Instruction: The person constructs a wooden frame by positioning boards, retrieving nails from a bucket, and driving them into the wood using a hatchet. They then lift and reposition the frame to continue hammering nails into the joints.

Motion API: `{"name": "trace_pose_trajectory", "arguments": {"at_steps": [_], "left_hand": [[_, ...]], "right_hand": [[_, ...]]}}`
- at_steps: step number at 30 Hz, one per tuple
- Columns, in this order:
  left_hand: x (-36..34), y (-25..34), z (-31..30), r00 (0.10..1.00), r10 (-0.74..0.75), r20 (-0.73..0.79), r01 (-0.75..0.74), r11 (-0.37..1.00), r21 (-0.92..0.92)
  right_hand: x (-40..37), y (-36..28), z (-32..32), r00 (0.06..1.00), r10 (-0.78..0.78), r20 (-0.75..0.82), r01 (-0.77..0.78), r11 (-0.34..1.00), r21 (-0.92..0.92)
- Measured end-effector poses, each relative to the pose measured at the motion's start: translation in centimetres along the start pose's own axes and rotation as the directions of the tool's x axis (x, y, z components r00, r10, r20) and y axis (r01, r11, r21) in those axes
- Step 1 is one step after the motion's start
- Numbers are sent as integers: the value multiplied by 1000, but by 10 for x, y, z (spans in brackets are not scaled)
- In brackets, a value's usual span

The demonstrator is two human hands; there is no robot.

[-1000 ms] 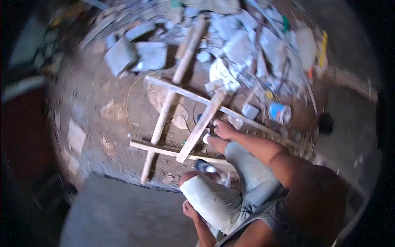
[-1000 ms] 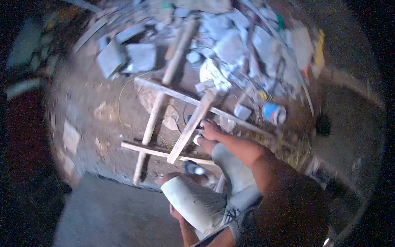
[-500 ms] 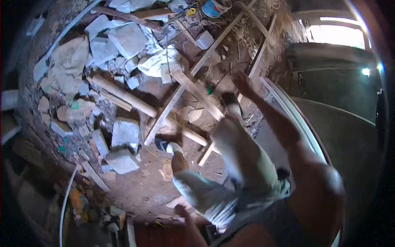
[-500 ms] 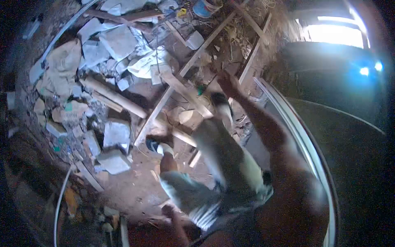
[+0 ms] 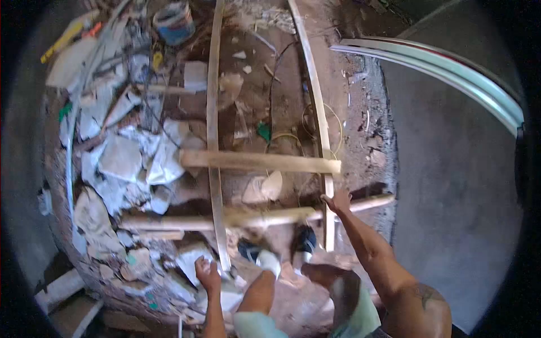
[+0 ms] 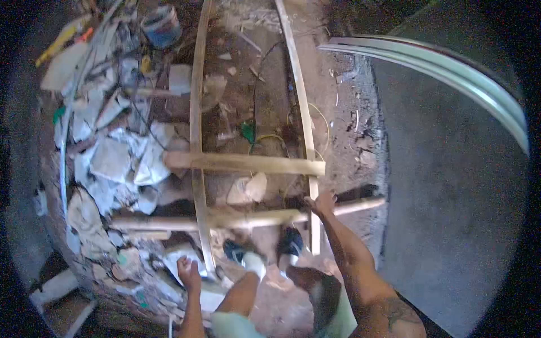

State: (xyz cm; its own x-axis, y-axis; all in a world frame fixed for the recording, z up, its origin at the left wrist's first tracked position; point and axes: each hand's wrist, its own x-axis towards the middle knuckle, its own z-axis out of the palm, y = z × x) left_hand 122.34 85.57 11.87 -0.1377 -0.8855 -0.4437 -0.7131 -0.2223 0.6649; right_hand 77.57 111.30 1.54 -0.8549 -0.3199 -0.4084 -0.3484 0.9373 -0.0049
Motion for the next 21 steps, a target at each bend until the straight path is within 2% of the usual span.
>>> {"name": "trace_pose_trajectory", "arguments": {"at_steps": [1,2,3,4,5,6,7,8,9,10,11,12,13,14,16,17,18,19,20,21], "left_hand": [[28,1,17,995,100,29,-102,991,91],[67,-26,50,983,184,27,-183,982,-39],[87,-5,60,979,170,109,-194,941,278],[97,3,77,956,283,83,-294,899,325],[108,9,96,916,399,44,-386,847,365],[121,5,107,903,429,26,-409,838,360],[134,-4,111,911,385,148,-412,853,320],[148,-8,119,901,343,267,-411,870,270],[151,-4,120,895,369,248,-430,862,268],[146,6,117,888,374,268,-437,868,236],[141,13,115,881,375,288,-439,874,206],[139,9,116,843,499,202,-538,797,274],[141,4,116,836,512,196,-548,790,275],[144,1,117,807,567,162,-587,743,321],[145,-16,117,774,619,134,-619,695,367],[150,-8,119,799,576,174,-600,740,304],[151,-6,114,819,528,224,-572,781,252],[154,-5,114,812,537,227,-581,774,250],[154,-7,114,811,536,235,-583,775,243],[153,-9,112,810,532,247,-583,776,242]], "right_hand": [[-18,-21,-31,968,172,181,-190,978,86],[-14,-11,-15,992,74,103,-87,988,130],[-15,-2,1,1000,-26,17,23,987,159],[-2,25,42,985,-174,-21,170,917,361],[23,54,105,813,-444,-376,556,784,276],[55,79,167,952,-260,-159,304,829,470],[75,88,209,989,-92,116,5,803,595],[57,74,157,983,-50,175,-96,677,729],[34,51,88,972,-8,234,-196,523,830],[19,52,68,995,-100,-24,85,678,730],[11,51,61,939,-230,-256,335,777,532],[13,59,63,912,-275,-304,384,832,400],[13,66,65,885,-319,-340,413,874,256],[16,65,68,881,-314,-353,415,872,259],[13,67,79,747,-216,-629,426,882,203],[27,79,93,741,-212,-637,425,883,201],[43,98,121,927,-117,-357,293,821,491],[56,110,135,996,-79,-29,76,711,699],[12,77,61,903,-152,-401,323,857,402],[-8,57,17,903,-149,-402,322,856,404]]}}
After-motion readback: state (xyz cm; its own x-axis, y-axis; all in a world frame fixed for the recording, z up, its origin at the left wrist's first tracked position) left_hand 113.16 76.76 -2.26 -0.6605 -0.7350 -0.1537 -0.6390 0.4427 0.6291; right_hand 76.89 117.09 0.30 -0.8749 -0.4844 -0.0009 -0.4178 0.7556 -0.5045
